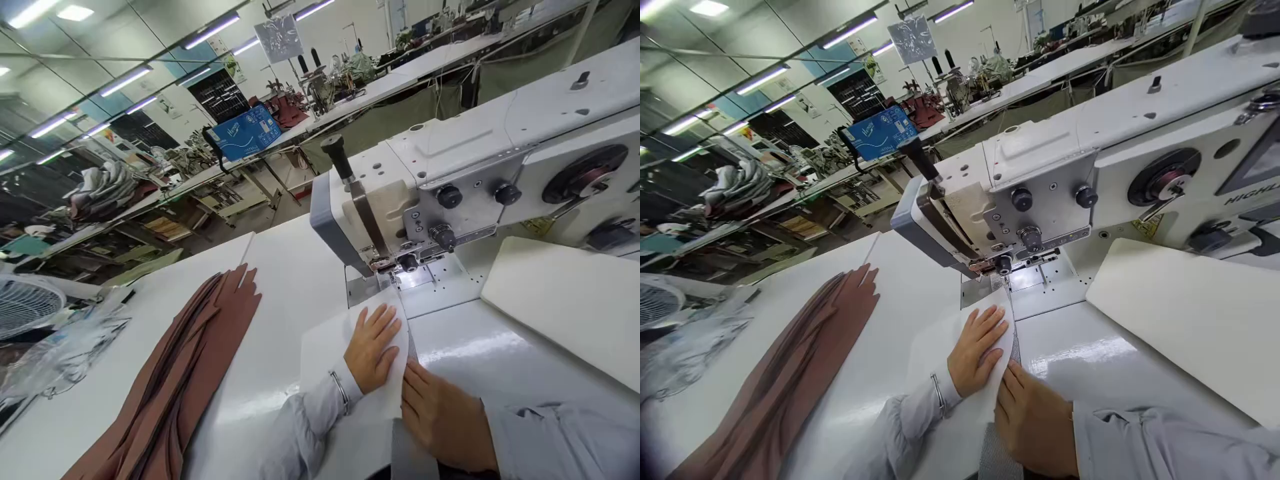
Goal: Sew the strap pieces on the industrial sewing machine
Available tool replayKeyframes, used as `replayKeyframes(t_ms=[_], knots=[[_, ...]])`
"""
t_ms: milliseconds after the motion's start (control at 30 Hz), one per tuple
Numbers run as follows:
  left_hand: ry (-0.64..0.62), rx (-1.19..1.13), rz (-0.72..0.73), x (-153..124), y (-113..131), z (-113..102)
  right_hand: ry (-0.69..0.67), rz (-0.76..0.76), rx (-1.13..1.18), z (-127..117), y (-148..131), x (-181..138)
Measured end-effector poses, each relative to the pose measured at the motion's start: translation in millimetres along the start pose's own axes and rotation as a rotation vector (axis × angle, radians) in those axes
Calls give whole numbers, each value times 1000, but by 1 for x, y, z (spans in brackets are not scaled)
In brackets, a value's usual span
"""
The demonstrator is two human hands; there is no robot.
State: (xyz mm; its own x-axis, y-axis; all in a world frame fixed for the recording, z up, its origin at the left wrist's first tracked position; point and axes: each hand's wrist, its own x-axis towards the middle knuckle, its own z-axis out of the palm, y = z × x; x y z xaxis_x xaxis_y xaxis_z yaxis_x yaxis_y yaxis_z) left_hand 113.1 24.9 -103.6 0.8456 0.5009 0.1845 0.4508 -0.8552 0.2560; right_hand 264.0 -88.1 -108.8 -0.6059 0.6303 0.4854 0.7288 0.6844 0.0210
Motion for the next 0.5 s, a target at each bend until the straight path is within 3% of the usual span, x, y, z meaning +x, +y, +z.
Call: replayKeyframes(t_ms=[500], knots=[[61, 46, -97, 17, 19, -6, -21, 37, 40, 1, -2, 1]])
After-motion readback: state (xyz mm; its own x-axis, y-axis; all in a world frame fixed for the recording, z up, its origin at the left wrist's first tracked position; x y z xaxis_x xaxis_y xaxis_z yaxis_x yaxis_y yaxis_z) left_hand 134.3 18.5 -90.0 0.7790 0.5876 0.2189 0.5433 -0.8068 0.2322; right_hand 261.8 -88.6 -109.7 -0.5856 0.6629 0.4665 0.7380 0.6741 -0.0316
